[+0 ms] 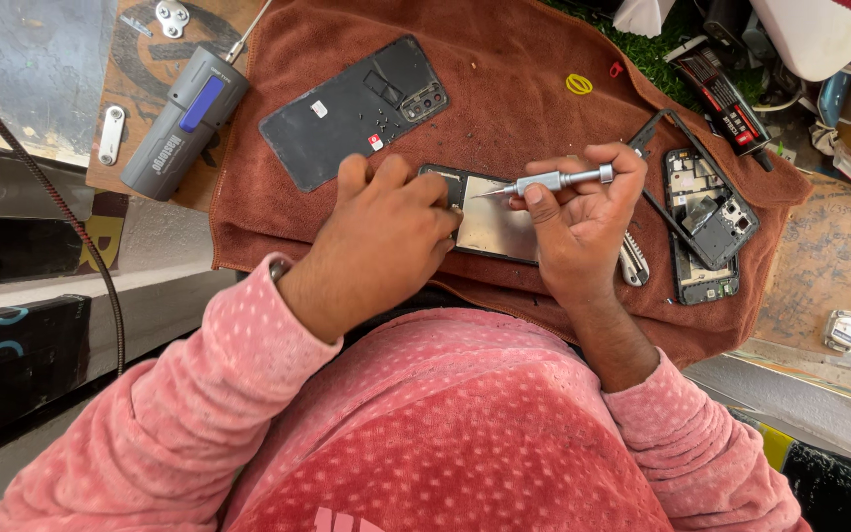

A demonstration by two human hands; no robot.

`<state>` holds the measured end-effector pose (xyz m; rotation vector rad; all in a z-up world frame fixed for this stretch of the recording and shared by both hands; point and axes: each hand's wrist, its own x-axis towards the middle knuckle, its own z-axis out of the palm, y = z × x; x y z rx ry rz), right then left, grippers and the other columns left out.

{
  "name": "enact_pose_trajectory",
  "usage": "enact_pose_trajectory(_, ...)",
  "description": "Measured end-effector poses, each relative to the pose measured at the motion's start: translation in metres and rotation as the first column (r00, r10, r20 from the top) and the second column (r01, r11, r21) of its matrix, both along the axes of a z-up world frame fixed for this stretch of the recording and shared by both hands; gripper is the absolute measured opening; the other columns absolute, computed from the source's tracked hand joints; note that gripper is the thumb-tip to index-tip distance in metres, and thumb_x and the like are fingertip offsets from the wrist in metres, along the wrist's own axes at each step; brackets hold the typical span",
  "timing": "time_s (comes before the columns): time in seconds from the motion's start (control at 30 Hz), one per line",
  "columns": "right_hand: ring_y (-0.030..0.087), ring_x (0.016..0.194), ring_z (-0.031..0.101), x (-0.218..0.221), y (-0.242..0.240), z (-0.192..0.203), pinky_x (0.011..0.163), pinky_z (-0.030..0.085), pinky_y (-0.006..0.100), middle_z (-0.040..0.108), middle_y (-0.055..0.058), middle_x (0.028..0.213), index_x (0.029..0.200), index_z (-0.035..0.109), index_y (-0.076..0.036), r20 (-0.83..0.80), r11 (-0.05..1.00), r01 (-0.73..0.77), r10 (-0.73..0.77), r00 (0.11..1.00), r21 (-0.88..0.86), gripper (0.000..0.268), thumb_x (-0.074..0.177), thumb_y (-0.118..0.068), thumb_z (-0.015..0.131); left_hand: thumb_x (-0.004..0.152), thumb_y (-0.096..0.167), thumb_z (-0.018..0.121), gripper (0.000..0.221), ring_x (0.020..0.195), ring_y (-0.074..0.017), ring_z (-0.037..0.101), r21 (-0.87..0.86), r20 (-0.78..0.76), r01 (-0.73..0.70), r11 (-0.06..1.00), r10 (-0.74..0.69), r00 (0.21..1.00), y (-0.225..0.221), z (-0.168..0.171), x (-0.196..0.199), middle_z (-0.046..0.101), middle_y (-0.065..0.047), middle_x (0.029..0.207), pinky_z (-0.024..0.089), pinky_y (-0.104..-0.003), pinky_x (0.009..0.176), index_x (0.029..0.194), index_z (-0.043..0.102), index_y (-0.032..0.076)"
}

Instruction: The person disassembles a smartphone using a screwdriver and utility knife, removes the back cover, and applies adhesive to the frame. They then place a screen protector on the back cover and wipe it with a tissue.

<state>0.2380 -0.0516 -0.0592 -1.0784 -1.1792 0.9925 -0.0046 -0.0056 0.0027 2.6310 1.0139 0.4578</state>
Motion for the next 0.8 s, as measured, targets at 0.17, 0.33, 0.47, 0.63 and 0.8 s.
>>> enact_pose_trajectory(0.17, 0.019, 0.113, 0.064, -0.012, -0.007, 0.0, 0.099, 0.062, 0.036, 0.059, 0.02, 0.123, 0.138, 0.026, -0.01, 0.128, 0.997, -0.035, 0.025, 0.991, 0.076, 0.05, 0.11, 0.009, 0.063, 0.084, 0.018, 0.068, 0.022, 0.104, -0.022, 0.053, 0.121, 0.022, -0.045, 0.992, 0.043, 0.999, -0.012, -0.006, -0.006, 0.063, 0.004, 0.108, 0.031, -0.05, 0.093, 0.103, 0.08, 0.021)
enact_pose_trajectory(0.33, 0.019, 0.116, 0.062, -0.017, -0.008, -0.002, 0.1, 0.059, 0.033, 0.056, 0.018, 0.123, 0.143, 0.027, -0.012, 0.213, 0.991, -0.066, 0.04, 0.976, 0.119, 0.055, 0.108, 0.011, 0.063, 0.081, 0.02, 0.07, 0.028, 0.105, -0.0223, 0.052, 0.08, 0.024, -0.05, 0.996, 0.048, 0.999, -0.011, -0.008, -0.007, 0.064, 0.006, 0.11, 0.031, -0.052, 0.092, 0.107, 0.08, 0.023)
enact_pose_trajectory(0.47, 0.019, 0.118, 0.062, -0.016, -0.008, -0.003, 0.103, 0.058, 0.034, 0.055, 0.017, 0.124, 0.139, 0.026, -0.011, 0.257, 0.988, -0.086, 0.051, 0.965, 0.127, 0.053, 0.108, 0.011, 0.063, 0.08, 0.021, 0.071, 0.03, 0.105, -0.0226, 0.052, 0.064, 0.027, -0.045, 0.997, 0.043, 0.999, -0.009, -0.008, -0.007, 0.064, 0.006, 0.111, 0.031, -0.053, 0.092, 0.108, 0.08, 0.024)
enact_pose_trajectory(0.63, 0.02, 0.115, 0.062, -0.021, -0.006, 0.012, 0.1, 0.057, 0.033, 0.056, 0.019, 0.126, 0.139, 0.029, -0.01, 0.38, 0.979, -0.143, 0.079, 0.922, 0.145, 0.05, 0.107, 0.008, 0.063, 0.078, 0.023, 0.072, 0.03, 0.106, -0.0233, 0.052, 0.035, 0.02, -0.043, 0.998, 0.042, 0.999, -0.009, -0.006, -0.007, 0.064, 0.005, 0.112, 0.031, -0.053, 0.09, 0.107, 0.08, 0.023)
enact_pose_trajectory(0.8, 0.035, 0.115, 0.067, -0.03, 0.004, 0.068, 0.1, 0.056, 0.04, 0.064, 0.02, 0.124, 0.127, 0.048, -0.004, 0.759, 0.871, -0.45, 0.155, 0.632, 0.197, 0.034, 0.098, 0.009, 0.062, 0.075, 0.025, 0.075, 0.031, 0.106, -0.0246, 0.052, 0.034, 0.002, -0.039, 0.999, 0.039, 0.999, -0.009, -0.005, -0.007, 0.063, 0.003, 0.111, 0.032, -0.052, 0.089, 0.105, 0.08, 0.022)
